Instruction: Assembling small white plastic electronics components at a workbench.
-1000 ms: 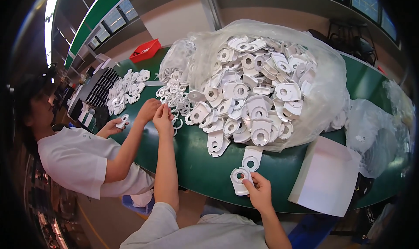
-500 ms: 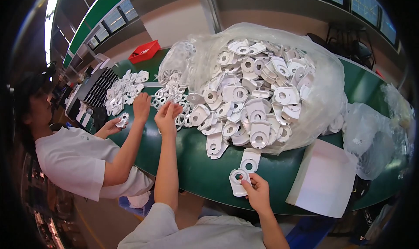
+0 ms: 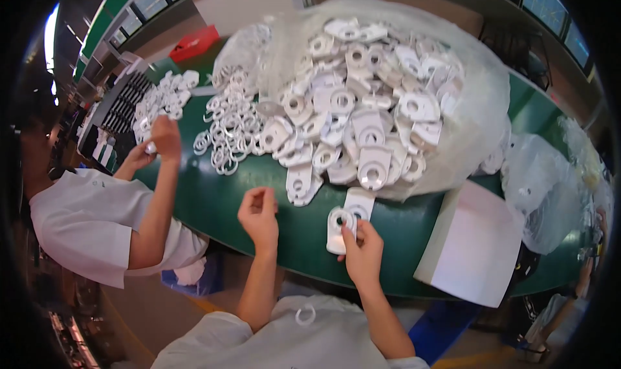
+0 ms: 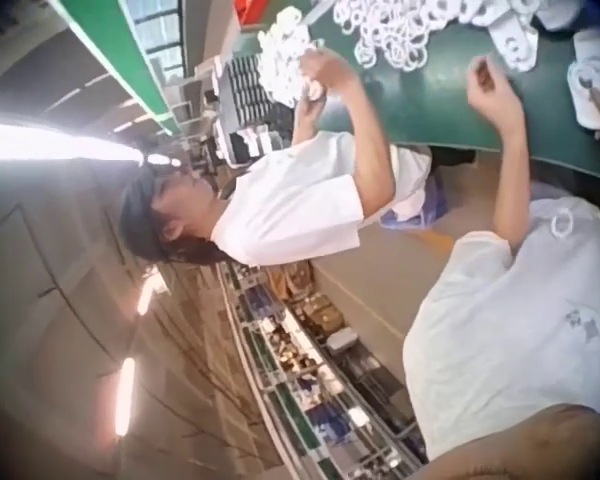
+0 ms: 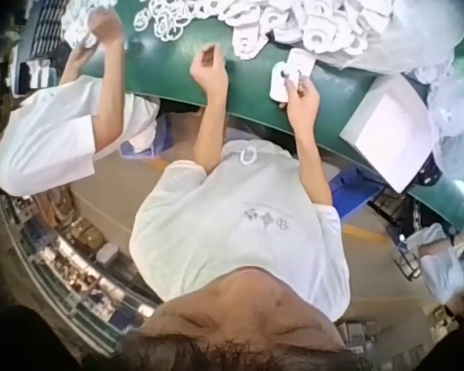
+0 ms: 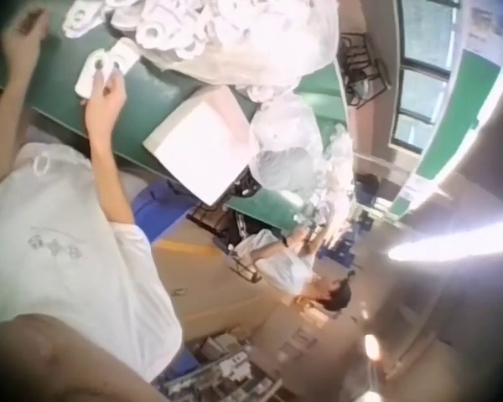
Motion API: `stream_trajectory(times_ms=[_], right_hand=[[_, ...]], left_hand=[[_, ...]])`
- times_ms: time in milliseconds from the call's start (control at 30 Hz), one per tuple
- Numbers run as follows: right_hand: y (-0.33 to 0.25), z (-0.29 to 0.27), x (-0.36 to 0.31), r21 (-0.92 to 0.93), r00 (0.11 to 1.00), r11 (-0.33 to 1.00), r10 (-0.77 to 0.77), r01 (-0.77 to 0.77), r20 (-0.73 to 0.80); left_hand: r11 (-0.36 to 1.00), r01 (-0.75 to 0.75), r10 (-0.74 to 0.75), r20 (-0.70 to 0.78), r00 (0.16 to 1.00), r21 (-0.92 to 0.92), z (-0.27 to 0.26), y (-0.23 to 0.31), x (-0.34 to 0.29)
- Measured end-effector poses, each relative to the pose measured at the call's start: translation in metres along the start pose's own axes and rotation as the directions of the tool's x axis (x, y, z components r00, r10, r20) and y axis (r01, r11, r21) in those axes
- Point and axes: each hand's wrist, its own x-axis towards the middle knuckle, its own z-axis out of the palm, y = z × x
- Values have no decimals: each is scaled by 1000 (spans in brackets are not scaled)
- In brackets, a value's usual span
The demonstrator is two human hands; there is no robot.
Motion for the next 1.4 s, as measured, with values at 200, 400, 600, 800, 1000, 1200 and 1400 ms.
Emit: stream_trajectory(times_ms=[200, 400, 600, 800, 1000, 1200, 1400], right_hand=[[-1, 2, -5, -59, 994, 995, -86, 82, -62], [0, 3, -2, -117, 992, 988, -111, 105, -51], [9, -1, -7, -137, 992, 984, -120, 116, -24], [7, 1, -11, -139, 992, 982, -125, 126, 17], [2, -6, -7, 26, 996, 998, -57, 55, 66], [-7, -7, -7, 256, 980, 963, 37, -87, 196], [1, -12, -8, 462, 979, 881, 13, -108, 203]], left_hand=[[840, -522, 176, 836, 520, 148, -88, 2, -129], [782, -513, -190, 920, 343, 353, -110, -63, -153], [728, -479, -221, 829, 513, 490, -121, -70, -139], [745, -532, -211, 898, 386, 403, -113, -48, -121], [856, -507, 306, 690, 656, 103, -60, 69, -72], [675, -718, 636, 360, 683, 169, 16, 48, -50], [631, -762, 589, 550, 592, 144, 28, 28, -68]])
